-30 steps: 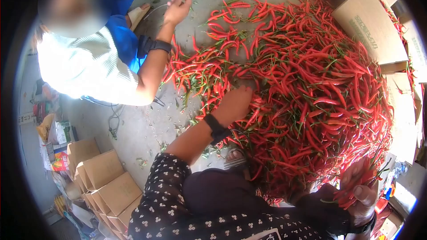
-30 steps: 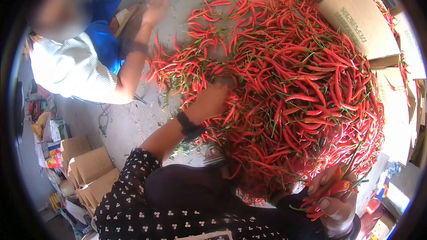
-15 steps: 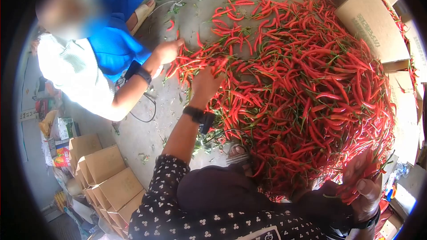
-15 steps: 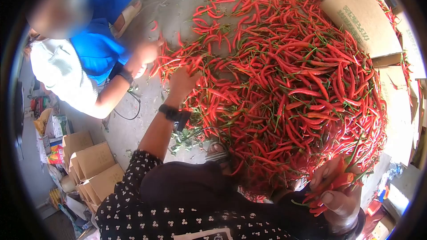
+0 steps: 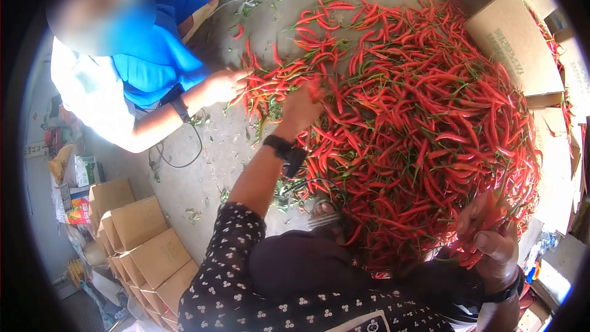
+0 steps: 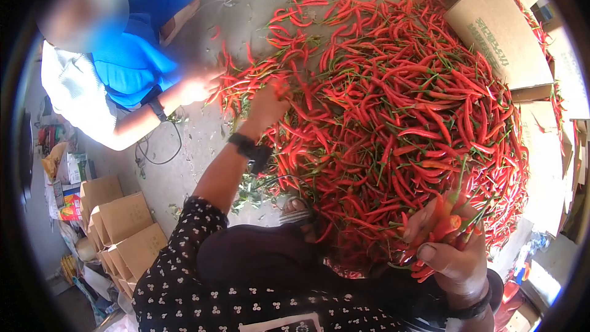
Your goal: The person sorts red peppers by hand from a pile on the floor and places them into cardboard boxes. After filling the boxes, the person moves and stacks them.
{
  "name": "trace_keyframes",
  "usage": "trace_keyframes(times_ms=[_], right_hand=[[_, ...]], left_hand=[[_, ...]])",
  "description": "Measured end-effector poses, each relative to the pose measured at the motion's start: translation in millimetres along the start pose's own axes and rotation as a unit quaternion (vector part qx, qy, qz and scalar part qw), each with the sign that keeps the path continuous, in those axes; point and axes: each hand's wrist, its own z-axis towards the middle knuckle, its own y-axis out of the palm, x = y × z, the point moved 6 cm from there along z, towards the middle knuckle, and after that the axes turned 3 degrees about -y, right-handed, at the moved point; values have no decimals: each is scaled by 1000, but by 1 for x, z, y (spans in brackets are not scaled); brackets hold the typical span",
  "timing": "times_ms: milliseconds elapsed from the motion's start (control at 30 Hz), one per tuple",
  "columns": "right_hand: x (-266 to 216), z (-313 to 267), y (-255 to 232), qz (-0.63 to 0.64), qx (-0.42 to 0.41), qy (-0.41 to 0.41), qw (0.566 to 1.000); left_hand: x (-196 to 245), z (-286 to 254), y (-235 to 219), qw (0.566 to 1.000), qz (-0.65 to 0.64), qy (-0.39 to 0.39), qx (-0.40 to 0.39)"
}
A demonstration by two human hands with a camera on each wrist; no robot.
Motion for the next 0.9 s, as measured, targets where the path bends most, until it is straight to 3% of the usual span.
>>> trace_keyframes(times_ms=[33, 100, 167, 200, 233, 300, 333, 400, 533, 600, 633, 700, 833, 900], right_hand=[[0, 1, 0, 7, -4, -6, 1000], [-2, 3, -1, 16, -8, -13, 1000], [-1, 4, -5, 23, -3, 2, 1000], [-2, 5, -4, 23, -4, 2, 1000], [-4, 7, -3, 24, -8, 0, 1000], [-5, 8, 1, 22, -13, -1, 1000], [-6, 10, 3, 28, -24, -4, 999], [-7, 13, 4, 32, -36, -13, 999], [-6, 13, -2, 34, -36, -10, 999], [-5, 14, -6, 36, -31, -11, 999], [-5, 14, -7, 39, -38, -11, 998], [-4, 15, -8, 43, -47, -12, 998], [-5, 16, -10, 55, -47, -11, 997], [-6, 15, -13, 61, -50, -13, 997]], left_hand=[[-10, 0, -13, 995, -77, -57, 21], [-12, -8, -20, 987, -135, -84, -19], [15, -25, -10, 984, -136, 28, -113], [51, -42, -17, 980, -74, 35, -179], [50, -42, 3, 980, -73, 35, -179], [69, -50, 37, 942, 29, 325, -77], [79, -52, 41, 942, 28, 325, -74], [76, -53, 64, 933, 195, 213, -216], [69, -57, 67, 948, 191, 219, -130], [76, -65, 59, 921, 210, 326, -38], [75, -64, 58, 921, 211, 326, -38], [83, -69, 51, 889, 202, 410, 22], [76, -61, 47, 890, 141, 434, 0], [63, -52, 36, 945, 62, 313, -73]])
